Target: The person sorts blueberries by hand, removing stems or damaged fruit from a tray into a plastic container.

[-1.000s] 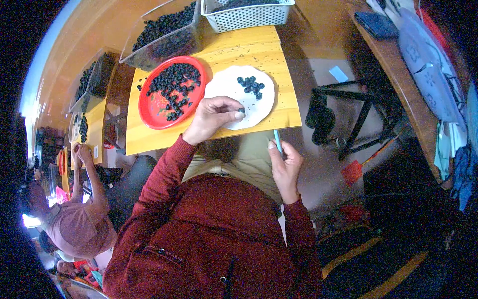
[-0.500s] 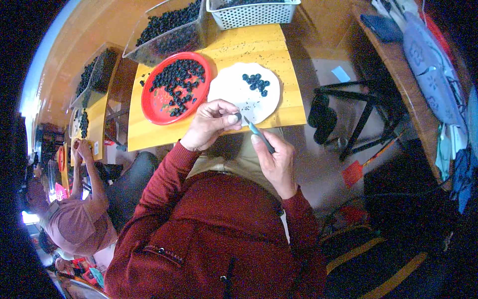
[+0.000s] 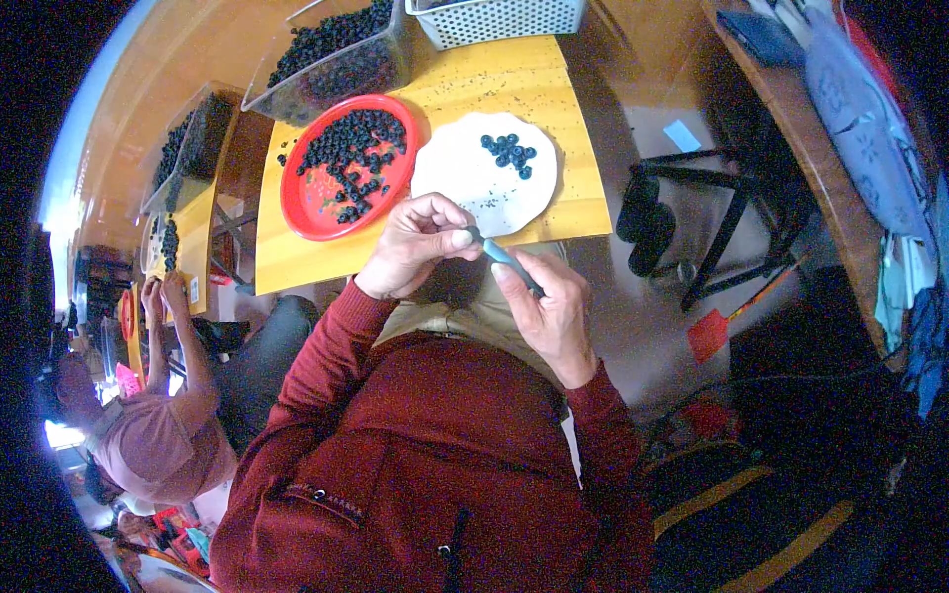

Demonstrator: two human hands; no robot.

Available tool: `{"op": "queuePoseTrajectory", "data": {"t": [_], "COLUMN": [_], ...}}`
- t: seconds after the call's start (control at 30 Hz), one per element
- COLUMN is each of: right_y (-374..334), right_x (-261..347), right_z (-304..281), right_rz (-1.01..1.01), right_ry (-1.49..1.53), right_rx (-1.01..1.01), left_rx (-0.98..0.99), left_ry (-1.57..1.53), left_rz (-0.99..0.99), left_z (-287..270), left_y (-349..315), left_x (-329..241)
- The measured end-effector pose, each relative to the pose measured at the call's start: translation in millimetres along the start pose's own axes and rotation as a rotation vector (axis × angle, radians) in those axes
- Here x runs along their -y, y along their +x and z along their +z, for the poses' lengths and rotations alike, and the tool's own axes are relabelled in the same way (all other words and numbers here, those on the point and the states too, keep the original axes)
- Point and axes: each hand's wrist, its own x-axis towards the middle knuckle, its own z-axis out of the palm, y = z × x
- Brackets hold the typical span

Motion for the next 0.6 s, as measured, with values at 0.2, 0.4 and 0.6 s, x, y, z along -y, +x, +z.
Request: {"op": "queuePoseTrajectory", "data": {"t": [0.2, 0.4, 0.6], "right_y": [-2, 0, 2], "right_x": [-5, -6, -7], "right_z": [-2, -7, -17], "right_rz": [-0.015, -0.027, -0.043], "right_ry": [0.002, 0.018, 0.039], "right_rx": [-0.002, 0.037, 0.089], "left_rx": [0.003, 0.029, 0.066], "left_ry": [-0.011, 0.007, -0.062], "left_rz": [-0.015, -0.027, 0.012], "left_z": [3, 7, 13], "left_y": [-1, -1, -3], "left_x": [0, -1, -1]}}
